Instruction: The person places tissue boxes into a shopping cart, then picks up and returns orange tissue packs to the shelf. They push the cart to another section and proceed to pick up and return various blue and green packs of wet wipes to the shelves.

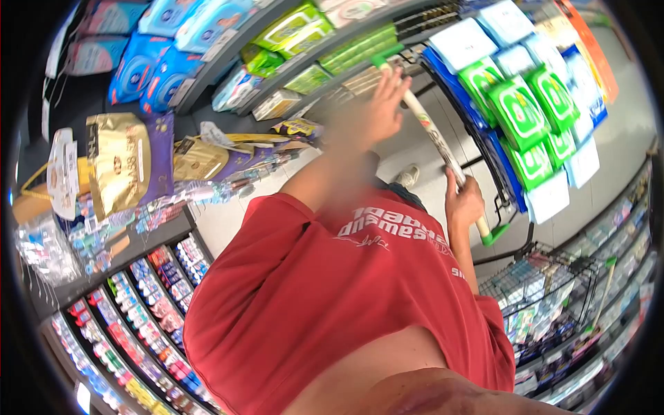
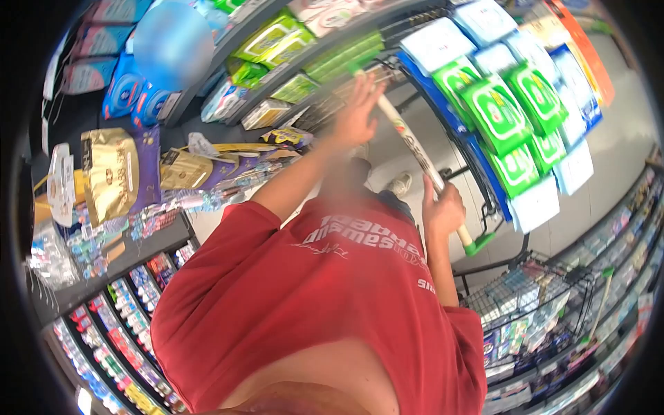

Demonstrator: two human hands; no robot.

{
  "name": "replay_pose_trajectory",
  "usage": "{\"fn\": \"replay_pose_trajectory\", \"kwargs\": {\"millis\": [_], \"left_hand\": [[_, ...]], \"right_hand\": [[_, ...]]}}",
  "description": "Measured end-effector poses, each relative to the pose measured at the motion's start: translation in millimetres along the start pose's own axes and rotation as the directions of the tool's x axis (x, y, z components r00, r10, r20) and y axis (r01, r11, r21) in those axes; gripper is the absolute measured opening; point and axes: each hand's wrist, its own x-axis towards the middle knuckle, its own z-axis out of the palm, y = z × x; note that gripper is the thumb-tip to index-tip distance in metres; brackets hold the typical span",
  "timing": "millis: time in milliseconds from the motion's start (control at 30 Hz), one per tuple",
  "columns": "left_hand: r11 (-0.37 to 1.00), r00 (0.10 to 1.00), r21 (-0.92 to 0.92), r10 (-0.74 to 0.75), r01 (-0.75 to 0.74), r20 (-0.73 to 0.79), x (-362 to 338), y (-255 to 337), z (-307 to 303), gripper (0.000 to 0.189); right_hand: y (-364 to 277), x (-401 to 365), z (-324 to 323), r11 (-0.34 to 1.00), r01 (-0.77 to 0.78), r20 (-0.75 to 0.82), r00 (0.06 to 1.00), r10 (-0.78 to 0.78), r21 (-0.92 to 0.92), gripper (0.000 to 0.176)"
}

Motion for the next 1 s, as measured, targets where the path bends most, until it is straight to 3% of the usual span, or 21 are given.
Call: {"fn": "replay_pose_trajectory", "kwargs": {"millis": [33, 67, 300, 367, 400, 433, 467, 500, 567, 633, 700, 767, 800, 833, 867, 933, 1000], "left_hand": [[0.997, 1.0, -0.08, -0.02, 0.022, 0.021, -2.5, 0.1, -3.2, 0.081], [0.995, 0.997, -0.08, 0.046, -0.051, -0.056, -5.4, -4.1, -2.2, 0.081], [0.993, 0.995, -0.08, 0.087, -0.092, -0.054, -10.8, -18.0, -16.3, 0.08], [0.982, 0.995, -0.182, 0.061, -0.047, 0.073, -11.8, -21.2, -28.5, 0.069], [0.985, 0.997, -0.164, 0.06, -0.052, 0.044, -13.7, -24.7, -40.4, 0.069], [0.978, 0.988, -0.206, 0.048, -0.018, 0.146, -14.4, -25.9, -51.7, 0.061], [0.968, 0.968, -0.249, 0.043, 0.021, 0.247, -9.2, -28.4, -63.1, 0.053], [0.968, 0.973, -0.251, 0.044, 0.014, 0.228, -3.4, -28.8, -89.7, 0.053], [0.989, 0.997, -0.145, -0.027, 0.037, 0.074, -2.7, -28.6, -166.7, 0.045], [0.999, 0.96, -0.022, -0.038, 0.033, -0.279, 2.2, -52.2, -214.3, 0.043], [0.992, 0.827, -0.106, -0.116, 0.069, -0.55, 17.1, -74.7, -265.4, 0.035], [0.997, 0.626, -0.033, -0.073, 0.075, -0.777, 33.8, -95.3, -307.2, 0.031], [0.996, 0.566, -0.049, -0.085, 0.079, -0.82, 40.1, -99.9, -327.9, 0.031], [0.994, 0.504, -0.071, -0.102, 0.08, -0.858, 45.0, -103.3, -344.4, 0.031], [0.995, 0.514, -0.077, -0.101, 0.067, -0.852, 49.7, -107.4, -355.9, 0.031], [0.989, 0.354, -0.131, -0.149, 0.075, -0.923, 54.3, -117.4, -372.0, 0.037], [0.981, 0.345, -0.17, -0.193, 0.097, -0.919, 54.2, -130.9, -381.0, 0.038]], "right_hand": [[-1.3, -2.7, 0.1, 1.0, -0.007, -0.005, 1.0, 0.007, 0.01, 0.047], [-2.7, -4.4, -1.3, 1.0, -0.014, 0.033, 0.999, 0.014, -0.013, 0.046], [-4.9, -9.6, -1.5, 0.999, -0.041, 0.056, 0.998, 0.042, -0.018, 0.049], [-8.7, -6.9, -7.0, 0.997, -0.079, 0.114, 0.99, 0.079, -0.007, 0.05], [-7.1, -6.9, -5.3, 0.996, -0.067, 0.11, 0.992, 0.06, 0.06, 0.044], [-24.0, -3.8, -21.8, 0.98, -0.076, 0.1, 0.993, 0.058, 0.183, 0.033], [-32.4, 2.3, -25.2, 0.979, 0.064, -0.003, 0.998, -0.065, 0.196, 0.027], [-41.0, 8.1, -29.3, 0.962, 0.199, -0.102, 0.978, -0.183, 0.188, 0.022], [-89.7, 30.3, -48.8, 0.932, 0.264, -0.167, 0.959, -0.227, 0.25, 0.015], [-140.6, 57.9, -53.4, 0.802, 0.367, -0.118, 0.927, -0.355, 0.472, 0.013], [-197.3, 94.4, -48.5, 0.703, 0.453, -0.123, 0.875, -0.468, 0.549, 0.013], [-260.1, 137.9, -41.0, 0.574, 0.601, -0.208, 0.769, -0.604, 0.556, 0.017], [-295.3, 157.5, -47.4, 0.555, 0.594, -0.174, 0.758, -0.629, 0.583, 0.02], [-326.5, 178.5, -45.5, 0.491, 0.705, -0.281, 0.677, -0.68, 0.511, 0.024], [-361.2, 194.6, -57.0, 0.453, 0.703, -0.268, 0.661, -0.701, 0.549, 0.026], [-419.6, 229.6, -69.2, 0.36, 0.752, -0.321, 0.59, -0.74, 0.552, 0.041], [-473.8, 256.6, -73.8, 0.346, 0.771, -0.343, 0.572, -0.745, 0.535, 0.058]]}}
